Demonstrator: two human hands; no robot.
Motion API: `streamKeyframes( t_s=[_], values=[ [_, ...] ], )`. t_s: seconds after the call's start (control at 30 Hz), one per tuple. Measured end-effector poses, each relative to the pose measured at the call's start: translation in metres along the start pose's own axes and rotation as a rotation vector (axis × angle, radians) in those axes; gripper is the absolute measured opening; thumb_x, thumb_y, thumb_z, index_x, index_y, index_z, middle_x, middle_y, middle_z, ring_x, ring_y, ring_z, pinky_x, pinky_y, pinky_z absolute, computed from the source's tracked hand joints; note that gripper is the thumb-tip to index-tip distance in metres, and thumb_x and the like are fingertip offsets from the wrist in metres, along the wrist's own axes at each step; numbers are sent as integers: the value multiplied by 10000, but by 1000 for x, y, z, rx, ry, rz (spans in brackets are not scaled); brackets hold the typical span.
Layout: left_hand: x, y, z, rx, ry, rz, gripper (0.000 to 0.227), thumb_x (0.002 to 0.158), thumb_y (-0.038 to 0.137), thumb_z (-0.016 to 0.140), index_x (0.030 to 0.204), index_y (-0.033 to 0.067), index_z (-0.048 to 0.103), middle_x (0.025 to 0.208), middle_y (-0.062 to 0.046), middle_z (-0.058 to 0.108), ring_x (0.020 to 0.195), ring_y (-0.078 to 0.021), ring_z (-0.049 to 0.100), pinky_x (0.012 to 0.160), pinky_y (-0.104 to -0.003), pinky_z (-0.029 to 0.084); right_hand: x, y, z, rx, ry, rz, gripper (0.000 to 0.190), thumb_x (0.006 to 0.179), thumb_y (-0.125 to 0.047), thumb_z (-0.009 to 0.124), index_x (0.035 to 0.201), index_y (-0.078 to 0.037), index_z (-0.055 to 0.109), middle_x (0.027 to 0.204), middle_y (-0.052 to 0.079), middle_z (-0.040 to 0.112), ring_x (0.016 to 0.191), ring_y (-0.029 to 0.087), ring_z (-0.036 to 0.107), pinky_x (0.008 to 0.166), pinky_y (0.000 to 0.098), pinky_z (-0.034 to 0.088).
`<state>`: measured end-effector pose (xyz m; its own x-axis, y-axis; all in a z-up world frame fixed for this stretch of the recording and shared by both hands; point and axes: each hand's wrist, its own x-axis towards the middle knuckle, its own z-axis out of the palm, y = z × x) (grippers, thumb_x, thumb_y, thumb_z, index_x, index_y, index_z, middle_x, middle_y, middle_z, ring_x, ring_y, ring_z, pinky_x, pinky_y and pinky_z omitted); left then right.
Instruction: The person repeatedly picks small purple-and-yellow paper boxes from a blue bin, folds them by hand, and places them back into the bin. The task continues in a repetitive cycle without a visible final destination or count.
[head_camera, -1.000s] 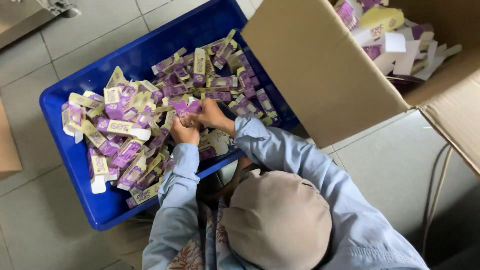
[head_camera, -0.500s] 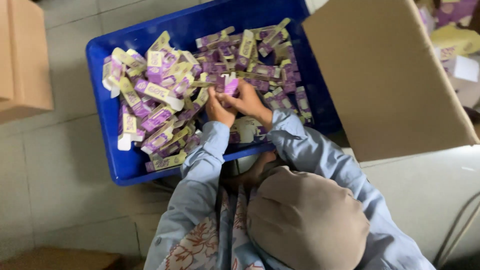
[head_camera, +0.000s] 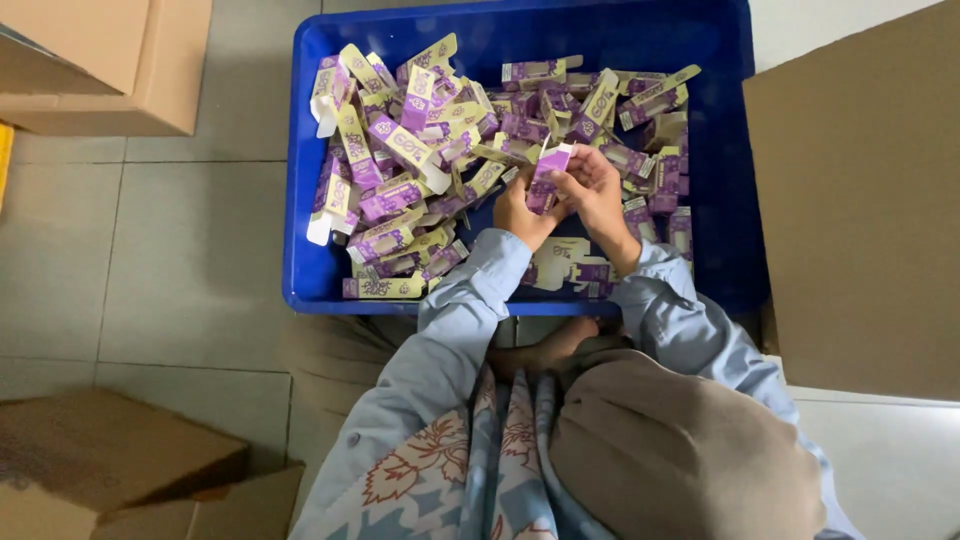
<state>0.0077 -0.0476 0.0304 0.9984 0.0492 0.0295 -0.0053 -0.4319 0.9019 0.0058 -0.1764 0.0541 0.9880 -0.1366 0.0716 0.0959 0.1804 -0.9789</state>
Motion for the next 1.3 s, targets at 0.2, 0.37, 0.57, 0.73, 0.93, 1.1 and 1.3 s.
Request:
streamKeyframes(
  t_s=[0.2,0.37,0.57,0.73,0.93,1.1,1.3],
  values=[
    [-11,-5,5,113,29,154,834,786,381,734,1525,308,354,1324,-123,665,1123,-363,696,967,-497,586,7,21,-4,-51,51,-28,422,897,-74,836,1216,-67,561,918,84,671,736,140,706,557,223,560],
    [-11,-22,9,140,-28,287,769,877,273,621,1569,211,291,1399,-209,579,1133,-448,658,931,-561,571,0,24,-5,-186,35,-137,531,877,-69,874,1286,-44,537,879,104,622,725,176,700,582,253,565],
    [-7,-28,16,92,-32,223,673,932,337,593,1552,290,334,1261,-155,682,1080,-409,696,927,-522,577,-6,8,-3,-246,7,-221,492,872,-67,885,1283,8,624,922,127,638,777,198,715,637,289,604],
    [-12,1,-1,-126,-52,184,666,895,387,673,1499,252,426,1150,-203,725,1043,-445,694,891,-534,564,-6,-4,2,-104,14,-189,325,936,-10,785,1229,12,645,1020,89,634,903,176,734,717,264,621],
    [-18,15,-11,-289,-114,281,712,911,229,629,1582,310,405,1346,-169,667,1179,-417,656,975,-488,557,-1,-6,-7,-100,-43,-194,205,965,-34,758,1150,2,678,1178,89,596,988,172,706,780,270,618],
    [-20,9,-4,-360,-127,295,719,892,255,706,1561,291,446,1384,-179,625,1227,-385,635,1021,-482,536,-4,-21,-4,-17,-122,-133,455,997,-56,703,1423,-25,546,1196,64,612,1043,145,661,863,258,584],
    [-5,-10,0,-588,-252,24,719,960,209,664,1579,309,311,1159,-242,694,641,-333,742,524,-377,678,2,3,-5,114,-128,-111,366,955,30,717,1281,-12,558,1164,101,628,967,171,711,774,265,579]
  ],
)
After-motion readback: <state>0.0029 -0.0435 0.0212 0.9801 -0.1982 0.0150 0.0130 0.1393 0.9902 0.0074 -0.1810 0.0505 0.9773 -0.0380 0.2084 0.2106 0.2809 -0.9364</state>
